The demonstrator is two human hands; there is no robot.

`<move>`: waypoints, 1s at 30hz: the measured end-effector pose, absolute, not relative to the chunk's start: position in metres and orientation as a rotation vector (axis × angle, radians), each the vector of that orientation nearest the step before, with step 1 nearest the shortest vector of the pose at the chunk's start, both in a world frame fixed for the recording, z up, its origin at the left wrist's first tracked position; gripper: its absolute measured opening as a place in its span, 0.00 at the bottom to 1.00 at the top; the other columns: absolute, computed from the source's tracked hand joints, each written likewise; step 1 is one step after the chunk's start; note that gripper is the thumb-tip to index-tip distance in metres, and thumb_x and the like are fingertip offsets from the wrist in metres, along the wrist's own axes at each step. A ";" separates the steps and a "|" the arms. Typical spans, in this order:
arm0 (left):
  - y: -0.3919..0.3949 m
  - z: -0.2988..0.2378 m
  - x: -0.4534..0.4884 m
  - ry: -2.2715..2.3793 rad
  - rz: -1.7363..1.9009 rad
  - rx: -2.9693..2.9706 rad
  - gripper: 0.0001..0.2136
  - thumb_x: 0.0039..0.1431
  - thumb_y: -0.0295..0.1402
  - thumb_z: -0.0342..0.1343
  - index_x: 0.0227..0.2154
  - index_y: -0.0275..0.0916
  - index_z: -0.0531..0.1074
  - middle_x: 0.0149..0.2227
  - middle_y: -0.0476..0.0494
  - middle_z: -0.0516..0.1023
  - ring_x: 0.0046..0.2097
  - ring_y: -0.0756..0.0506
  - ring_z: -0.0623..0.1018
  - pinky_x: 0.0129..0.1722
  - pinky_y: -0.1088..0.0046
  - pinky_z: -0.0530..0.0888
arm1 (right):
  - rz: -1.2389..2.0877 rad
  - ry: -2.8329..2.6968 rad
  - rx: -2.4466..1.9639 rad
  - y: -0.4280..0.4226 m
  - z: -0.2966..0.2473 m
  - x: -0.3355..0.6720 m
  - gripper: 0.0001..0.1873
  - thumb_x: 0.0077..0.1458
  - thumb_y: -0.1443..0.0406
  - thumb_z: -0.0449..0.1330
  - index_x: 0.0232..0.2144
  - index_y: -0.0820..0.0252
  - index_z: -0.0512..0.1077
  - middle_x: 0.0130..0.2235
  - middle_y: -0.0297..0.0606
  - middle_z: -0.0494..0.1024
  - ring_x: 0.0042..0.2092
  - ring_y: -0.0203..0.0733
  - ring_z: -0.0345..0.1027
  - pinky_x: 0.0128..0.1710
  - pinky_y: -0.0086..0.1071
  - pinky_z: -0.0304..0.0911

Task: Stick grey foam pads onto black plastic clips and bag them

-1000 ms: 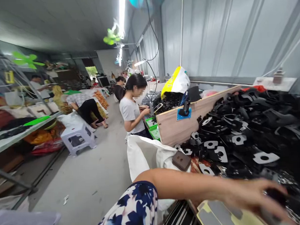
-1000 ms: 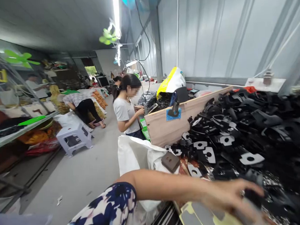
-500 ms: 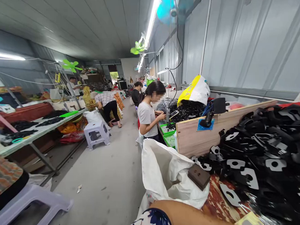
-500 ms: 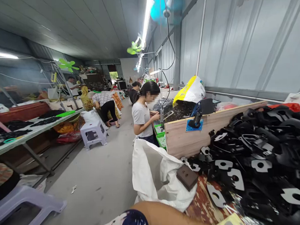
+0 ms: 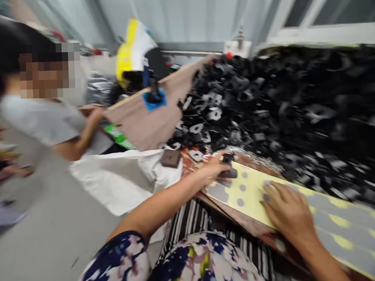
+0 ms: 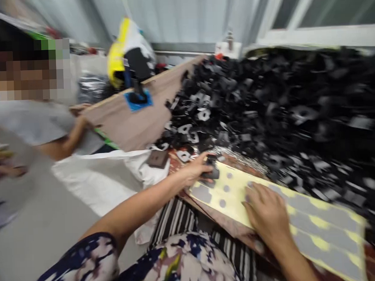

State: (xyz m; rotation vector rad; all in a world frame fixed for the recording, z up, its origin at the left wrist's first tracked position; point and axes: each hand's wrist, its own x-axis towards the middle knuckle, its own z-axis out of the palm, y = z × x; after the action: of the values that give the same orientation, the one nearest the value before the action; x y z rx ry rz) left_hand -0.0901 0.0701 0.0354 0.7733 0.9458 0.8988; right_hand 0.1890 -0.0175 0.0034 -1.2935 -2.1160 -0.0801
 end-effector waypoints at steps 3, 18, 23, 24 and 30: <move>0.075 0.020 -0.075 0.893 0.808 0.797 0.27 0.47 0.26 0.66 0.51 0.45 0.68 0.35 0.49 0.71 0.31 0.50 0.75 0.27 0.73 0.79 | 0.174 -2.129 -1.301 -0.044 -0.004 0.169 0.12 0.67 0.66 0.56 0.47 0.53 0.78 0.43 0.44 0.82 0.44 0.52 0.76 0.45 0.46 0.72; 0.086 -0.005 -0.047 0.908 0.670 0.850 0.25 0.49 0.23 0.65 0.51 0.43 0.70 0.37 0.47 0.73 0.27 0.51 0.74 0.25 0.71 0.79 | 1.565 -1.756 -1.065 -0.060 0.034 0.100 0.16 0.55 0.70 0.61 0.46 0.54 0.77 0.49 0.39 0.80 0.51 0.50 0.74 0.55 0.43 0.69; 0.077 0.006 -0.054 0.847 0.731 0.786 0.30 0.46 0.28 0.70 0.53 0.46 0.68 0.38 0.48 0.74 0.31 0.49 0.76 0.30 0.72 0.77 | 1.070 -1.551 -1.252 -0.050 0.047 0.127 0.06 0.57 0.69 0.63 0.38 0.55 0.72 0.38 0.34 0.76 0.44 0.42 0.72 0.48 0.34 0.67; 0.072 0.009 -0.056 0.822 0.745 0.753 0.30 0.47 0.31 0.71 0.53 0.47 0.68 0.39 0.47 0.74 0.33 0.48 0.77 0.31 0.72 0.77 | 0.935 -1.484 -1.294 -0.044 0.042 0.132 0.05 0.57 0.67 0.64 0.37 0.55 0.71 0.36 0.34 0.75 0.42 0.42 0.71 0.46 0.34 0.67; 0.034 0.023 -0.057 0.617 0.828 0.431 0.23 0.56 0.45 0.68 0.51 0.44 0.73 0.46 0.42 0.78 0.32 0.49 0.75 0.32 0.72 0.75 | 0.852 -1.195 -1.262 -0.019 0.012 0.141 0.12 0.53 0.61 0.69 0.37 0.56 0.71 0.34 0.35 0.75 0.38 0.42 0.72 0.41 0.35 0.70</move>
State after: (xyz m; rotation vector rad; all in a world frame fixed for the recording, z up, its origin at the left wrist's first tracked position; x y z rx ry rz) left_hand -0.0567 0.0337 0.0227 0.4308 0.6174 0.8280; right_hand 0.1412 -0.0191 0.0123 -1.2624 -1.1948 0.8515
